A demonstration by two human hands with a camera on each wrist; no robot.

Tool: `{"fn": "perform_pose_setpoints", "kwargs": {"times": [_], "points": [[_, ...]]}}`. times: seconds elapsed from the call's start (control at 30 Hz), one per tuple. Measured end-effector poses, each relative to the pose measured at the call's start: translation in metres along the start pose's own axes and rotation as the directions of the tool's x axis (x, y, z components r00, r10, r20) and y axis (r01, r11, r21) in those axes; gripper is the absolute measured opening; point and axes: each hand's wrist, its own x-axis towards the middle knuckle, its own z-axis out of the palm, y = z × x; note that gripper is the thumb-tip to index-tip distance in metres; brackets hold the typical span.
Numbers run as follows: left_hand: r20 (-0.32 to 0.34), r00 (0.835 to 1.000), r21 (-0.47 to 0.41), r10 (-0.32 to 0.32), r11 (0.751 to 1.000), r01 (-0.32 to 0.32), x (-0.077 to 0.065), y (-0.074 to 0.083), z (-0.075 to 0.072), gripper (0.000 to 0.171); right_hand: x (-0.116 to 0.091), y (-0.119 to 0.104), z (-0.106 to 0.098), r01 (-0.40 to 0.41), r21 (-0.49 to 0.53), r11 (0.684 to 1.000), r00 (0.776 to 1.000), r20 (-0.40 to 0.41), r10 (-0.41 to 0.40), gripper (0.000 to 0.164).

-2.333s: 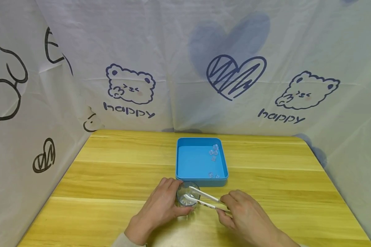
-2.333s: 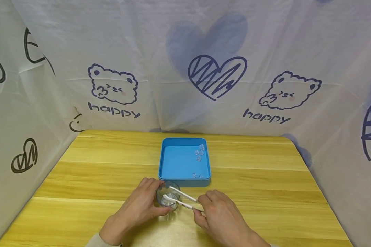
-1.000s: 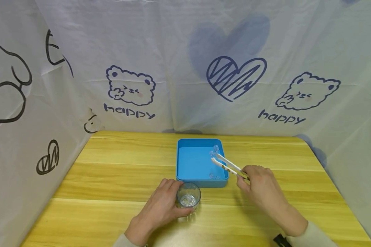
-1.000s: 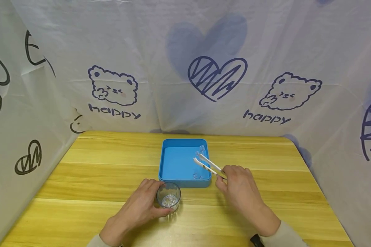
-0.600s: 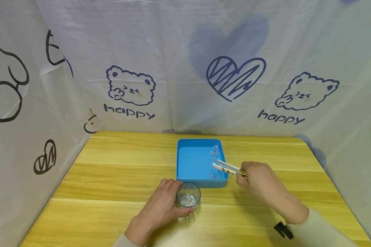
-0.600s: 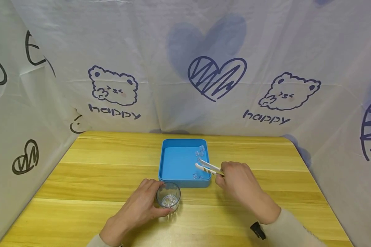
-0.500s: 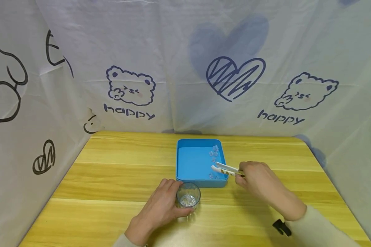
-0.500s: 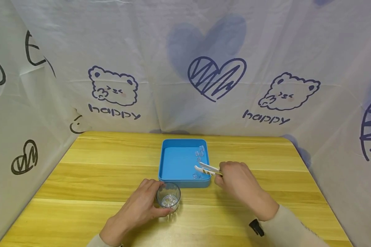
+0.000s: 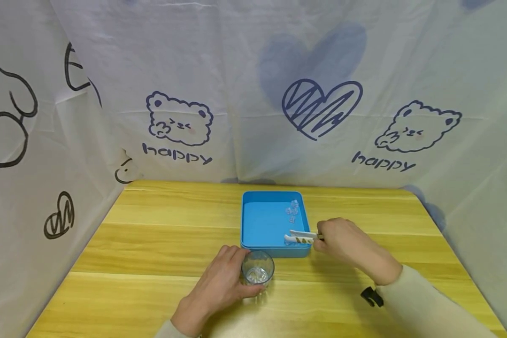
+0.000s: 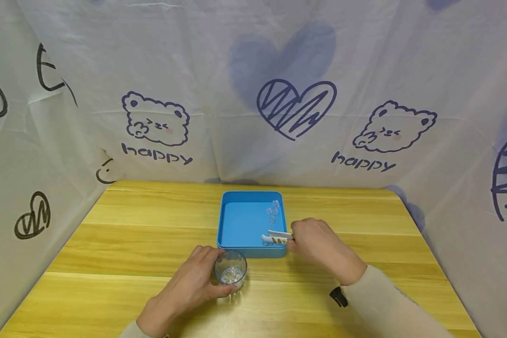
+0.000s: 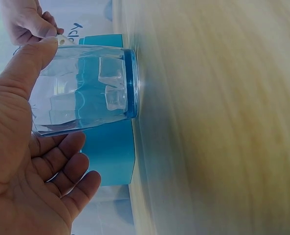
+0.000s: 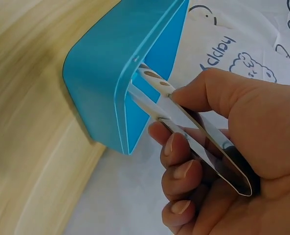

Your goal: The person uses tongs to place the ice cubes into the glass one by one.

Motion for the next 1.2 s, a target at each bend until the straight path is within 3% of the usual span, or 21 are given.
{"fn": "perform_pose_setpoints", "kwargs": {"times": [0.23, 0.73, 1.2], "points": [[-0.008, 1.0, 0.005, 0.006, 1.0, -0.006, 0.0, 0.0, 0.001, 0.083, 0.005, 0.003, 0.006, -0.031, -0.01, 0.999, 0.999, -0.036, 0.031, 0.024], [0.005, 1.0, 0.001, -0.006, 1.0, 0.006, 0.0, 0.0, -0.001, 0.083, -0.007, 0.001, 0.019, 0.06, -0.044, 0.997, 0.982, -0.177, -0.066, 0.034], [-0.005, 1.0, -0.006, -0.002, 1.0, 0.002, 0.0, 0.001, -0.001, 0.081, -0.008, 0.002, 0.031, 0.073, -0.054, 0.996, 0.979, -0.186, -0.082, 0.029]]}}
